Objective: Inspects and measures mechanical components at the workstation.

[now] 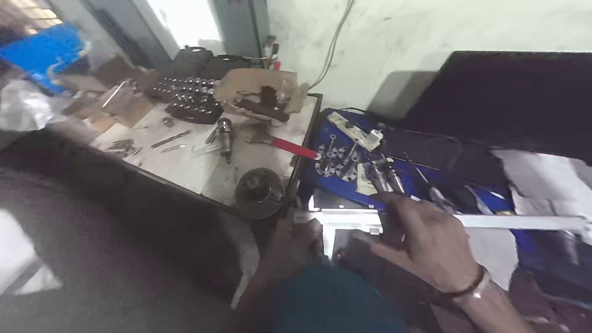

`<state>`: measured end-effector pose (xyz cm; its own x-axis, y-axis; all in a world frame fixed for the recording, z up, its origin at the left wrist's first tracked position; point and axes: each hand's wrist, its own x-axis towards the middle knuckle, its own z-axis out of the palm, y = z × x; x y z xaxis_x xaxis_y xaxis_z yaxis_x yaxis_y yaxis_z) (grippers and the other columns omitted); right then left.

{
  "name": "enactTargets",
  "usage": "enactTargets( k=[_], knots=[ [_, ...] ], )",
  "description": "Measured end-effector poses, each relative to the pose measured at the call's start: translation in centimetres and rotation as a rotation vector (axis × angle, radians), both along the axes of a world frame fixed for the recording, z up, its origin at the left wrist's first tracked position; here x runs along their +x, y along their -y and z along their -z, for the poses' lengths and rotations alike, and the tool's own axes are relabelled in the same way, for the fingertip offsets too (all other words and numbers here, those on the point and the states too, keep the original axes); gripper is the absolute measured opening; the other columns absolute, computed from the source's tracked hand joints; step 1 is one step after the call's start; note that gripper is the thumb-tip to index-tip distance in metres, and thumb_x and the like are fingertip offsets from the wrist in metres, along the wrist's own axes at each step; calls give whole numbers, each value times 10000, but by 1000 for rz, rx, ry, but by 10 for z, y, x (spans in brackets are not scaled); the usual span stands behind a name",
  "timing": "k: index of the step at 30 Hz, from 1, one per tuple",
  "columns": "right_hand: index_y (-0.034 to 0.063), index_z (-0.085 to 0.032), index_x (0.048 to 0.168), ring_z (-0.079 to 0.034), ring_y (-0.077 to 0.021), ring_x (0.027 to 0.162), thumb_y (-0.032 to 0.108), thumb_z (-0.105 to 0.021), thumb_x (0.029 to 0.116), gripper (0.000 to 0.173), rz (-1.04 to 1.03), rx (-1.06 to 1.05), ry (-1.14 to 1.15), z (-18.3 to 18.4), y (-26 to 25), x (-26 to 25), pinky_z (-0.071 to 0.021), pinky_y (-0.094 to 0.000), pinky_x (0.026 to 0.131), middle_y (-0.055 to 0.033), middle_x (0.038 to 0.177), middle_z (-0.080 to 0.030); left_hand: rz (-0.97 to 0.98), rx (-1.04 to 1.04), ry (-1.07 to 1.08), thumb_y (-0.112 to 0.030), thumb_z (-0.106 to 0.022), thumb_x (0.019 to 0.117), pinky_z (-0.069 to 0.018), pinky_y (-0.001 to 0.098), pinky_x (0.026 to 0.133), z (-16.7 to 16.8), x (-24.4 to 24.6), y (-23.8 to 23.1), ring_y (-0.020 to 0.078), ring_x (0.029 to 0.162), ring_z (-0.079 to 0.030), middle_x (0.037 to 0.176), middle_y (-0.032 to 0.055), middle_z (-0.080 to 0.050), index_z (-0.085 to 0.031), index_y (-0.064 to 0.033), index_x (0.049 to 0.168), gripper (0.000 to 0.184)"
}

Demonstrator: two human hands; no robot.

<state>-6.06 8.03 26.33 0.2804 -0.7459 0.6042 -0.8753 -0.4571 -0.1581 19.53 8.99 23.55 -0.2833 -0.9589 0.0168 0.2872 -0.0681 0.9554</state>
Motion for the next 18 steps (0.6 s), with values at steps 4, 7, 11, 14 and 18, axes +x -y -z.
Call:
enactTargets(
  k=[4,7,11,14,18],
  knots=[
    [34,-686,1083,-603,-274,567,838,-509,849,856,-37,94,-39,-1,6,-9,-477,-474,524,-117,694,-651,139,-30,-119,-236,-563,1053,-554,221,577,8,2,1,35,604,-622,698,-63,-643,-670,-116,875,240],
    [53,-704,1049,-591,-261,551,839,-511,850,833,-62,110,-44,3,10,-12,-466,-462,510,-102,673,-640,157,3,-126,-226,-534,1066,-565,248,563,11,2,1,60,591,-625,680,-52,-619,-644,-103,870,256],
    [63,-703,1089,-575,-219,530,779,-582,857,762,-121,39,3,6,18,-11,-465,-412,496,-88,665,-644,57,65,-34,-143,-520,1052,-558,209,571,4,4,-3,13,584,-613,690,-96,-631,-650,-111,934,178],
    [56,-688,1073,-570,-203,527,735,-599,872,714,-154,15,3,2,24,-6,-462,-385,483,-71,654,-626,-30,109,14,-117,-536,1038,-548,193,551,-6,7,-6,-1,576,-607,700,-99,-645,-669,-105,988,143],
    [66,-696,1072,-610,-190,580,671,-642,878,637,-180,34,-5,-3,26,-5,-506,-367,523,-61,702,-660,-38,91,-25,-227,-605,1028,-563,205,538,-1,9,-5,10,574,-622,725,-90,-673,-703,-154,1015,123]
  ],
)
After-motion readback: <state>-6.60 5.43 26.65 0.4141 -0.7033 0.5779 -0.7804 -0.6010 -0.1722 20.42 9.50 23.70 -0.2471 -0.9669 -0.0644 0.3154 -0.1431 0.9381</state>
